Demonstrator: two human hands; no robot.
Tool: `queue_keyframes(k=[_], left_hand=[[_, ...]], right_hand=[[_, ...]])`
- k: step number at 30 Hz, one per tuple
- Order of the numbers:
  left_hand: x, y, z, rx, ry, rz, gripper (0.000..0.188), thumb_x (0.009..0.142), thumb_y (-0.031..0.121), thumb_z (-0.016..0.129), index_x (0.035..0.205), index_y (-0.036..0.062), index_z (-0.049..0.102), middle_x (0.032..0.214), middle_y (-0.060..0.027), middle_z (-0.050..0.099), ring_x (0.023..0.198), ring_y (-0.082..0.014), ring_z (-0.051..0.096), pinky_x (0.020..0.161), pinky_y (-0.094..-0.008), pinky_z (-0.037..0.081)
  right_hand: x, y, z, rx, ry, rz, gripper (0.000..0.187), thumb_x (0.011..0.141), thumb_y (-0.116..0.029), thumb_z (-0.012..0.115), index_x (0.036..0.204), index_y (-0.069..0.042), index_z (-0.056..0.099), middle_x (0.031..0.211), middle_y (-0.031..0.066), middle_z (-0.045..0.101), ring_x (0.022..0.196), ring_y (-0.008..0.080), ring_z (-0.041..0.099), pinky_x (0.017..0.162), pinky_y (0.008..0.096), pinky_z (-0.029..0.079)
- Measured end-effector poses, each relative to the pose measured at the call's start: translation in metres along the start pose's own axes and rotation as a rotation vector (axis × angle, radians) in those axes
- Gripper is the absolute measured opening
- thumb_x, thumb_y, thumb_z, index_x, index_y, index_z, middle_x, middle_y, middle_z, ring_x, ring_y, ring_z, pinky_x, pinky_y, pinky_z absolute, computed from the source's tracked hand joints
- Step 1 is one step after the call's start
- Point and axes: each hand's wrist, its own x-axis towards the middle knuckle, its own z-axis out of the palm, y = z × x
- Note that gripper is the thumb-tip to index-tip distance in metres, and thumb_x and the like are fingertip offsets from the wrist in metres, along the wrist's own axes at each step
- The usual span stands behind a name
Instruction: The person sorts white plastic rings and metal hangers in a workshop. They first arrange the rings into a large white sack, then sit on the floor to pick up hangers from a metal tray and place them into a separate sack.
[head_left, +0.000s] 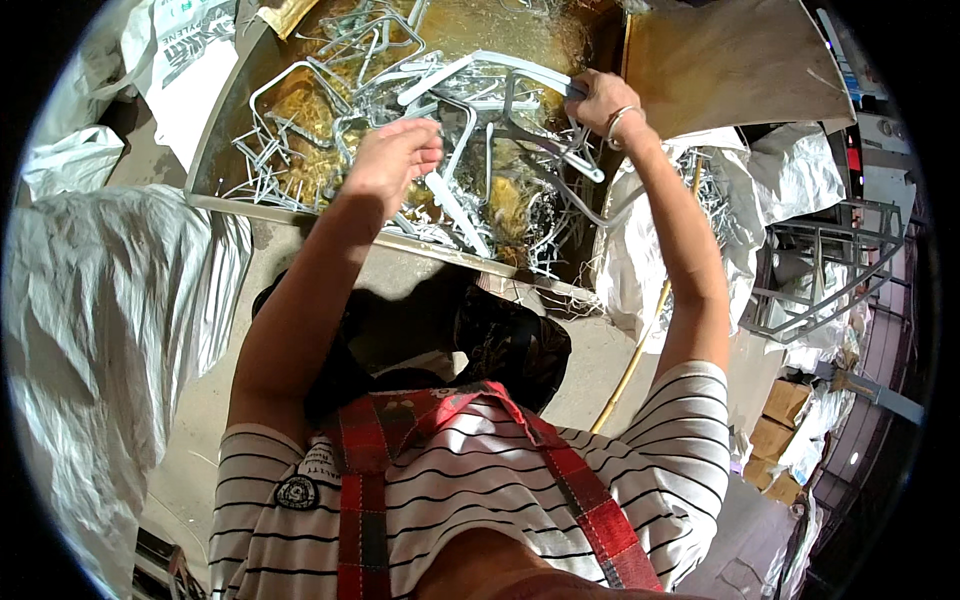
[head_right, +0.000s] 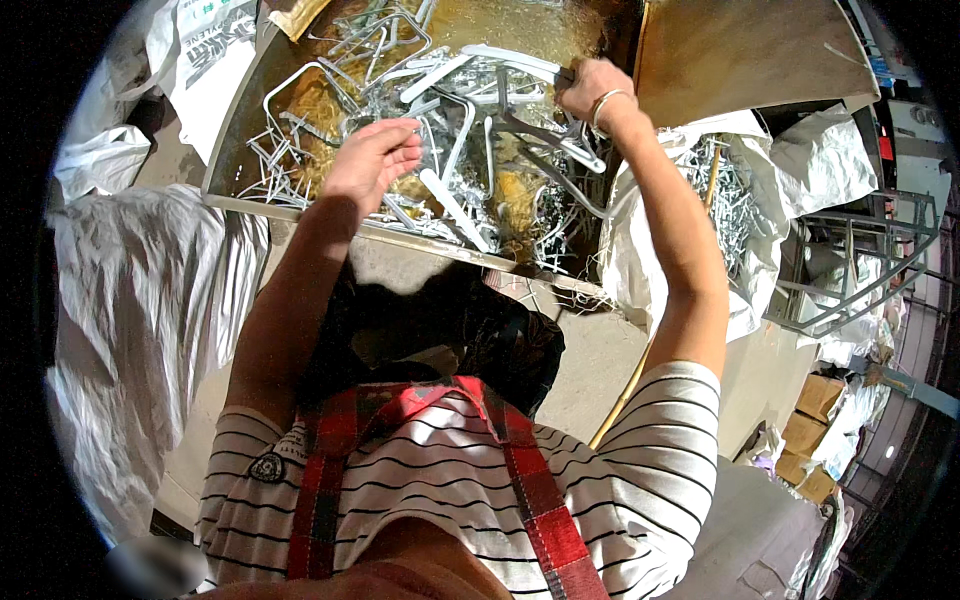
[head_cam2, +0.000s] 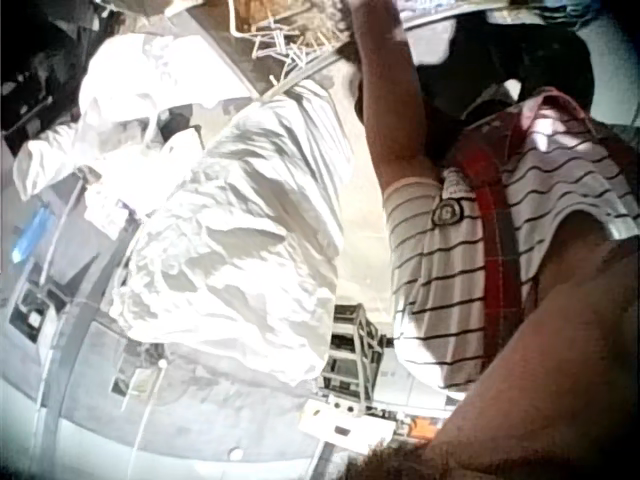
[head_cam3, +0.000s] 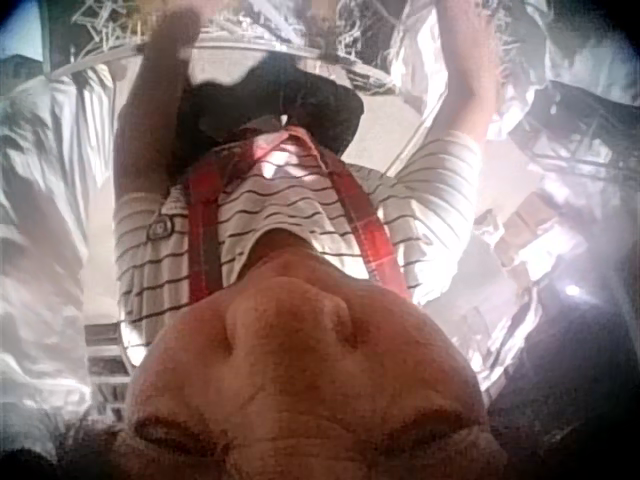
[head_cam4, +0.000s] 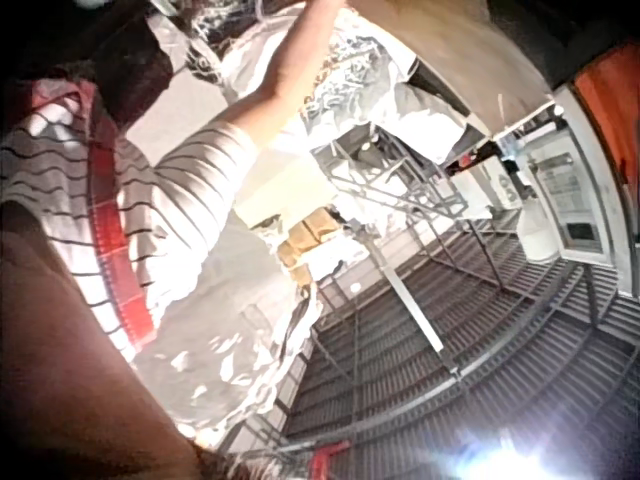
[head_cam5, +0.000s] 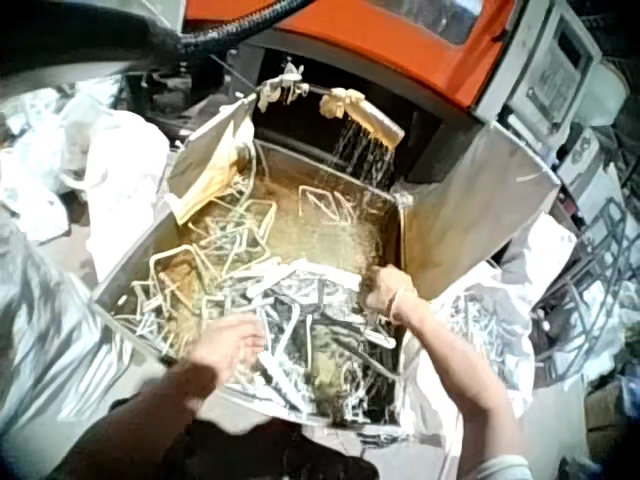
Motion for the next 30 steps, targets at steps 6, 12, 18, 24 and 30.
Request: queue_keyframes(k=[6,12,18,24,30], left_hand=[[0.01,-0.03,0.021,-0.138,-0.142,-0.152,0.067,0.082,0.036,0.064,0.124,-0.0084,0.037,0.124,-0.0234,0.043,0.117,-0.0289,0.044,0.101,-0.0389,0.035],[0.039,-0.055,0.011,-0.445,0.09,-0.397,0.039,0.085,0.044,0.057,0.1,0.0089,0.05,0.096,-0.0092,0.061,0.088,-0.0243,0.059,0.077,-0.0416,0.048],[0.068,-0.053,-0.02,-0.524,0.267,-0.395,0.022,0.091,0.026,0.047,0.102,0.0084,0.039,0.091,-0.0134,0.059,0.084,-0.0303,0.062,0.073,-0.052,0.048],[0.08,-0.026,-0.039,-0.849,0.459,-0.221,0.025,0.094,0.021,0.04,0.111,0.0029,0.035,0.087,-0.0125,0.049,0.08,-0.0275,0.059,0.071,-0.053,0.05],[0.07,-0.024,-0.035,-0.752,0.453,-0.183,0.028,0.096,0.023,0.033,0.113,0.0008,0.032,0.093,-0.0169,0.044,0.079,-0.0315,0.055,0.071,-0.051,0.051]], right_hand=[[-0.068,-0.068,0.039,0.245,0.187,-0.101,0.035,0.069,-0.024,0.068,0.092,-0.003,0.051,0.078,0.0177,0.061,0.075,0.0334,0.06,0.066,0.0412,0.05],[-0.129,-0.137,0.084,0.334,0.268,-0.396,0.038,0.072,-0.023,0.069,0.094,-0.004,0.044,0.073,0.0171,0.056,0.072,0.0366,0.055,0.065,0.0433,0.046],[-0.159,-0.116,0.08,0.428,-0.112,-0.41,0.055,0.071,-0.032,0.07,0.097,0.002,0.035,0.071,0.0232,0.057,0.072,0.042,0.057,0.066,0.0458,0.045],[-0.18,-0.084,0.1,0.234,-0.373,-0.259,0.077,0.072,-0.029,0.068,0.132,-0.01,0.023,0.078,0.0186,0.062,0.074,0.0358,0.061,0.065,0.0422,0.047],[-0.187,-0.075,0.135,0.612,0.094,-0.266,0.037,0.071,-0.016,0.067,0.105,-0.01,0.056,0.079,0.0158,0.062,0.075,0.0348,0.06,0.065,0.0403,0.048]])
